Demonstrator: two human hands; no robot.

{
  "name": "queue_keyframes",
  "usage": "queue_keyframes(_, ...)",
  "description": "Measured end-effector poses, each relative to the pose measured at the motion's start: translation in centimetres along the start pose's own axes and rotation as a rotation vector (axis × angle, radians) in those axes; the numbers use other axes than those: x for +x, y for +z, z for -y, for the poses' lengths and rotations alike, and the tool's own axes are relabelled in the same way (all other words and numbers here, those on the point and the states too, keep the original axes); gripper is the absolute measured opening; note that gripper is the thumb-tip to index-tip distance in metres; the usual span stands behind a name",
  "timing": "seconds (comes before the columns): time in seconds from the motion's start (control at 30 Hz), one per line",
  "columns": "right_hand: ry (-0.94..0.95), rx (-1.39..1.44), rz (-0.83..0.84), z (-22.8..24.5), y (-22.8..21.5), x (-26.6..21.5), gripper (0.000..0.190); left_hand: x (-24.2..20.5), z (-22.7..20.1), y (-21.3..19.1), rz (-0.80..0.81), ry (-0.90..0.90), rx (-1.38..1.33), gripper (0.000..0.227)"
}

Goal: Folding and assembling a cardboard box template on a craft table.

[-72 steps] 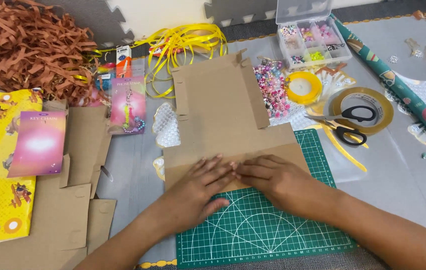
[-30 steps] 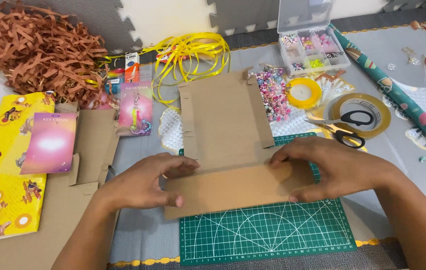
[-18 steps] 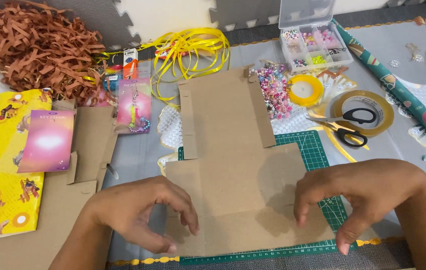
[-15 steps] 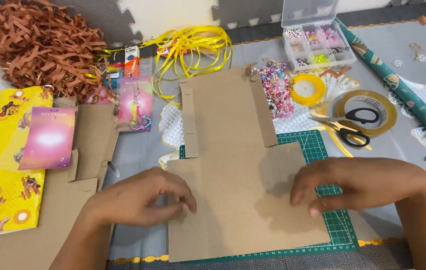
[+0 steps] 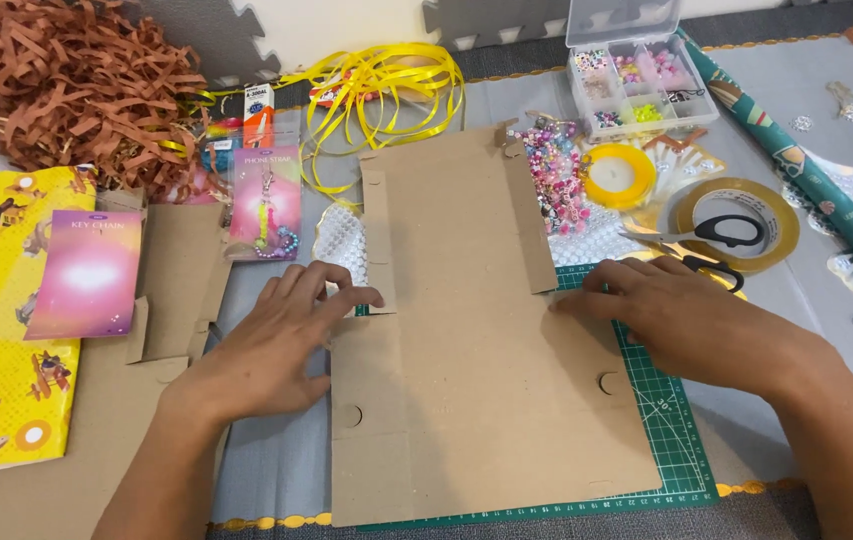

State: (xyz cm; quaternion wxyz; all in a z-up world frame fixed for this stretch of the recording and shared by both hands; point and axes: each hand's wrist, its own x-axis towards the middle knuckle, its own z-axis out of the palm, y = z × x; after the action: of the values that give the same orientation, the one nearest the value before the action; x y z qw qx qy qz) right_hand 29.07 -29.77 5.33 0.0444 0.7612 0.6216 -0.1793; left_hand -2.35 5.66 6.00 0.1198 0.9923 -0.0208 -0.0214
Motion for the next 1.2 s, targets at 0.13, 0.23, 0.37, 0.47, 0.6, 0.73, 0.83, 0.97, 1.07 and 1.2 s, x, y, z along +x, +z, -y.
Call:
queue_keyframes(0.13,0.023,-0.003,-0.034,-1.4,0.1,0.3,0.08,0.3,2.0,0.8,0.004,0.025,-0.153,0.091)
queue_keyframes(0.23,0.108,0.08,0.056,-1.5,-0.8,0.3,0.079,0.5,3.1,0.6,0.005,0.108,-0.264,0.049)
queue_keyframes(0.37,-0.016,0.283,-0.038,-2.6,-0.6,0.3,0.053,0.5,2.4,-1.0,-0.098,0.098,-0.487,0.023)
queue_keyframes(0.47,-0.115,0.439,-0.122,-3.3,-0.6,0.5,0.041,0.6,3.0,-1.0,-0.093,0.107,-0.645,0.026)
queue_keyframes(0.6,-0.227,0.655,-0.247,-3.1,-1.4,0.8,0.035,0.6,4.8,0.6,-0.069,0.097,-0.948,0.038)
queue_keyframes(0.73,-0.029,0.902,-0.334,-2.4,-0.9,1.3,0.035,0.8,6.2,1.8,-0.174,-0.181,-1.021,0.019)
queue_keyframes(0.83,0.208,1.021,-0.368,-2.4,-0.4,2.0,0.031,1.1,5.2,1.0,-0.322,-0.218,-1.005,0.024)
queue_keyframes(0.97,0.311,1.109,-0.303,-2.3,-0.6,2.2,0.026,1.2,4.9,1.6,-0.09,-0.49,-1.102,0.017)
queue_keyframes(1.07,0.42,0.999,-0.211,-1.7,-1.0,1.9,0.023,1.3,3.6,1.0,0.083,-0.653,-1.079,0.016)
queue_keyframes(1.2,0.599,0.549,-0.054,0.1,-2.2,1.6,0.022,1.3,-0.1,-1.9,0.187,-0.878,-0.381,0.026)
